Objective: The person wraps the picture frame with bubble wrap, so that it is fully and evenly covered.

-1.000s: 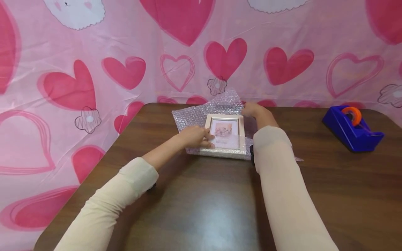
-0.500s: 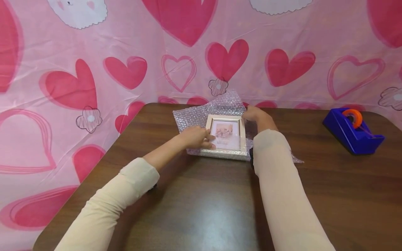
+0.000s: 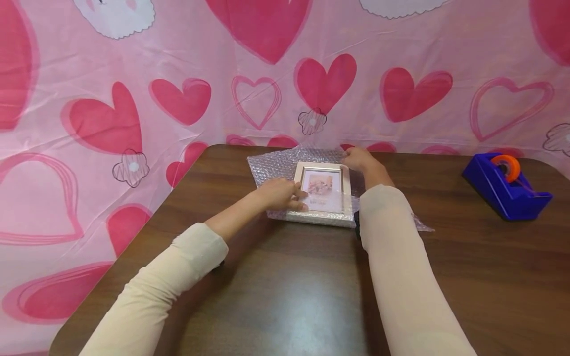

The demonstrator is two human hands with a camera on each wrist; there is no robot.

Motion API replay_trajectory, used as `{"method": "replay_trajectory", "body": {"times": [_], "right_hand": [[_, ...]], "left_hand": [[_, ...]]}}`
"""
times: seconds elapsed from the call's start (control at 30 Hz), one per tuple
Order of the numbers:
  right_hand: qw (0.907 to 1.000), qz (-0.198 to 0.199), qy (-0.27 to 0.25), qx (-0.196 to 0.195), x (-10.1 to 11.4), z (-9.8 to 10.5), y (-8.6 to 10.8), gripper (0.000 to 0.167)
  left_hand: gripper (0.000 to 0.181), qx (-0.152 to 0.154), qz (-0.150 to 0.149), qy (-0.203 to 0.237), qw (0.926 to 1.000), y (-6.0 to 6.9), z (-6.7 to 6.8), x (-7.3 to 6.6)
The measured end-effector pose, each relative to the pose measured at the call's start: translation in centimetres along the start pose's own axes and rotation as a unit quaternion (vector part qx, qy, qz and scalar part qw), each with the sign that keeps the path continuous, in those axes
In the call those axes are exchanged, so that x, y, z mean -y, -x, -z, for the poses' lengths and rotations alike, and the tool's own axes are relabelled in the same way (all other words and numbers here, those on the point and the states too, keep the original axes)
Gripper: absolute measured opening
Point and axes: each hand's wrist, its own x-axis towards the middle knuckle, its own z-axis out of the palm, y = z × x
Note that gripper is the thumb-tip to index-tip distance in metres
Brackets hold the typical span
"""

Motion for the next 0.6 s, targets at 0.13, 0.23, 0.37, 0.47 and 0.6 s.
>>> {"method": "replay_trajectory", "body": {"times": [0.13,0.23,0.37,0.47,0.6], "right_hand": [[0.9998,0.000,0.001,-0.020,0.7,-0.1,-0.1,0.042],[0.9996,0.006,-0.020,-0.020,1.4,-0.1,-0.5,0.053],[0.9990,0.036,-0.013,-0.023,2.6,-0.2,-1.3,0.063],[0.9966,0.055,0.035,-0.050,3.5,-0.4,-1.6,0.058],[0.9880,0.051,0.087,-0.117,4.6,-0.6,-1.8,0.039]], "left_hand": [[0.055,0.004,-0.001,-0.002,1.0000,0.0,-0.1,0.0],[0.054,0.004,0.000,-0.001,1.0000,0.0,-0.1,0.1],[0.053,0.000,0.005,0.001,1.0000,0.0,0.0,0.1],[0.053,0.001,0.005,0.000,1.0000,0.0,0.0,0.2],[0.052,0.000,-0.002,-0.004,1.0000,0.0,0.0,0.0]]}}
